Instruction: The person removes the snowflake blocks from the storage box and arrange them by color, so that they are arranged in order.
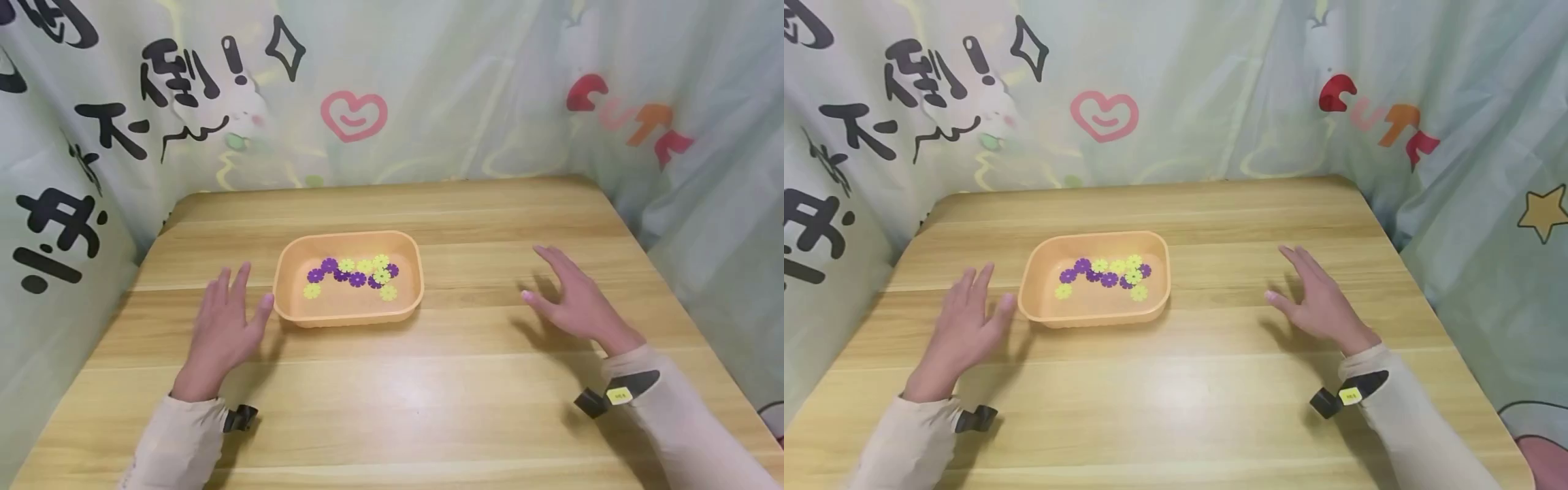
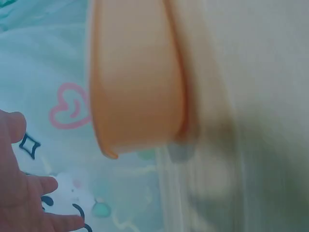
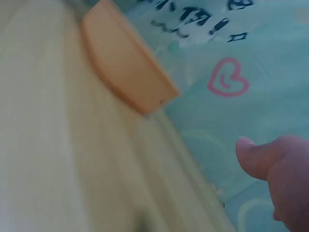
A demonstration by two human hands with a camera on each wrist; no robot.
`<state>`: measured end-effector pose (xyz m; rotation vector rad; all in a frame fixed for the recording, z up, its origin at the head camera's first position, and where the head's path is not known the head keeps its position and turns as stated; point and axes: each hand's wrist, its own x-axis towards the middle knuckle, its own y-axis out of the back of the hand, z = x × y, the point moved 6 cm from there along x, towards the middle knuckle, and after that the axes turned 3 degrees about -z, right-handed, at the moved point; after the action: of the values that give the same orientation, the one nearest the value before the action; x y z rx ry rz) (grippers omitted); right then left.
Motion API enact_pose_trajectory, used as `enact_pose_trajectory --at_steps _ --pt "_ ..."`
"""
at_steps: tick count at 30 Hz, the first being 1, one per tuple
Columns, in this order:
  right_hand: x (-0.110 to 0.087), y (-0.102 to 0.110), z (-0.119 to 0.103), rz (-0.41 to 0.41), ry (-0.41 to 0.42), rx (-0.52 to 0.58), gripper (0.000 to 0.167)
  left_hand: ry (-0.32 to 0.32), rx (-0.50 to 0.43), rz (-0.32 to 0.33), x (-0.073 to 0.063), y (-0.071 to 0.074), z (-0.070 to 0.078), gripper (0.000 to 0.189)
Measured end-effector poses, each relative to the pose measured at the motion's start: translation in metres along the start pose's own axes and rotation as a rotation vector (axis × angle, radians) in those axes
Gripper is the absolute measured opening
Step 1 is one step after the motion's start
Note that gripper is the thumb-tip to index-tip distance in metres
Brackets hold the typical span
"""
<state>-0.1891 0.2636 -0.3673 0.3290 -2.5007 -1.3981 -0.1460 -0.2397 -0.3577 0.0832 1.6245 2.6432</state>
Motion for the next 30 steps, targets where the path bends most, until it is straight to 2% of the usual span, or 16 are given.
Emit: enact_pose_trajectory --at_steps 4,6,8,11,13,15,17,19,21,25,30 --pt "0.016 -0.001 -0.010 -0.038 -0.007 0.183 0.073 0.023 -0.236 -0.040 0.000 0.001 0.006 0.067" --pt "0.025 -0.003 -0.016 -0.048 0.007 0.251 0.069 0.058 -0.371 -0.051 -0.001 0.001 0.008 0.065" --pt "0.035 -0.006 -0.024 -0.059 0.036 0.313 0.065 0.112 -0.551 -0.060 -0.001 -0.001 0.010 0.065" --pt "0.050 -0.013 -0.035 -0.091 0.065 0.401 0.062 0.171 -0.831 -0.024 0.000 -0.003 0.012 0.065" --pt "0.060 -0.018 -0.042 -0.117 0.070 0.446 0.060 0.210 -0.962 0.021 0.002 -0.006 0.009 0.064" --pt "0.071 -0.024 -0.050 -0.138 0.074 0.489 0.059 0.252 -0.979 0.079 0.006 -0.009 0.003 0.064" --pt "0.081 -0.030 -0.057 -0.153 0.076 0.526 0.057 0.284 -0.941 0.112 0.009 -0.014 -0.005 0.062" --pt "0.091 -0.036 -0.064 -0.155 0.079 0.568 0.056 0.288 -0.889 0.121 0.013 -0.020 -0.012 0.060" --pt "0.099 -0.042 -0.071 -0.161 0.080 0.601 0.055 0.261 -0.873 0.106 0.014 -0.027 -0.018 0.058" --pt "0.112 -0.051 -0.085 -0.169 0.098 0.629 0.054 0.178 -0.917 0.099 0.016 -0.033 -0.021 0.054" --pt "0.125 -0.054 -0.103 -0.186 0.130 0.607 0.054 0.142 -0.990 0.095 0.016 -0.035 -0.020 0.051"
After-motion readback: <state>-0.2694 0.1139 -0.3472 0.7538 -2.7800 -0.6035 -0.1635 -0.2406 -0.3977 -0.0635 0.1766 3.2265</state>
